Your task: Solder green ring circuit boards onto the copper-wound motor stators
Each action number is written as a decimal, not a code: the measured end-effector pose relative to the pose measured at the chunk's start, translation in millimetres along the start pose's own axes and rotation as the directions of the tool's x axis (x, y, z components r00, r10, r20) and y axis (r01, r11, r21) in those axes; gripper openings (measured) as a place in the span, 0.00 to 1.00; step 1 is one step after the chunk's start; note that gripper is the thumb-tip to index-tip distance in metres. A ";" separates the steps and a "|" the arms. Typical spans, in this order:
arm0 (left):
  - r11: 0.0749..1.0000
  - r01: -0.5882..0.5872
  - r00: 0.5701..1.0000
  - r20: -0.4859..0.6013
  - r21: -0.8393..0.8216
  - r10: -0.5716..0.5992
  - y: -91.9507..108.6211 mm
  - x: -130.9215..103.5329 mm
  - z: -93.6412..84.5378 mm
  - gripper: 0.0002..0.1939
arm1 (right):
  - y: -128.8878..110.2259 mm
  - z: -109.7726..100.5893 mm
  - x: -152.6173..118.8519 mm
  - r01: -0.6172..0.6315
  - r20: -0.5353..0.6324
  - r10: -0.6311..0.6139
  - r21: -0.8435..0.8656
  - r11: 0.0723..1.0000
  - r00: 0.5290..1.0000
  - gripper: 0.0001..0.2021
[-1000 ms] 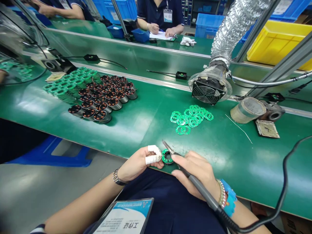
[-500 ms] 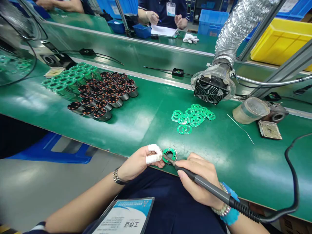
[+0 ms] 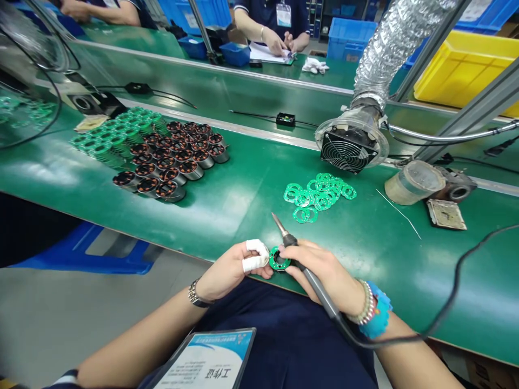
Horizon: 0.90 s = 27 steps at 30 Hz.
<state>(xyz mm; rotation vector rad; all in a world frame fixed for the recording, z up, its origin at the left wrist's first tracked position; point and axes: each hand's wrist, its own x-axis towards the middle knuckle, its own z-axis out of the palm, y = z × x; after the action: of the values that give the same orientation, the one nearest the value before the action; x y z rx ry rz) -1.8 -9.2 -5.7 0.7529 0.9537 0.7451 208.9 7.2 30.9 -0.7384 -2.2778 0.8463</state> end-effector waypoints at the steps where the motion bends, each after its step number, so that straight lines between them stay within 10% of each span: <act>1: 1.000 0.000 1.000 -0.001 0.002 0.000 -0.1 0.2 0.3 0.11 | 3.9 0.5 3.8 0.007 0.069 -0.009 0.016 1.000 0.998 0.14; 6: 1.000 -0.024 0.999 -0.028 -0.010 0.024 -1.8 -1.9 2.6 0.11 | 15.9 4.8 8.4 -0.027 0.151 0.022 0.031 0.999 0.988 0.15; 18: 0.983 -0.062 0.989 -0.125 0.172 0.084 -0.7 -1.5 17.3 0.08 | 8.1 40.0 -24.1 -0.213 -0.283 0.180 -0.089 0.973 0.942 0.20; 27: 0.989 -0.054 0.998 0.049 0.140 0.047 5.4 7.8 17.2 0.10 | 7.9 41.0 -26.7 -0.278 -0.323 0.247 -0.052 0.959 0.914 0.20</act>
<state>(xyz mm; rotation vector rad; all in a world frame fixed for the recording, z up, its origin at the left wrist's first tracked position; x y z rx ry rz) 15.5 -3.8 1.9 0.9175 0.9559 0.7065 201.0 -21.1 -9.0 -1.1584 -1.9709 0.6809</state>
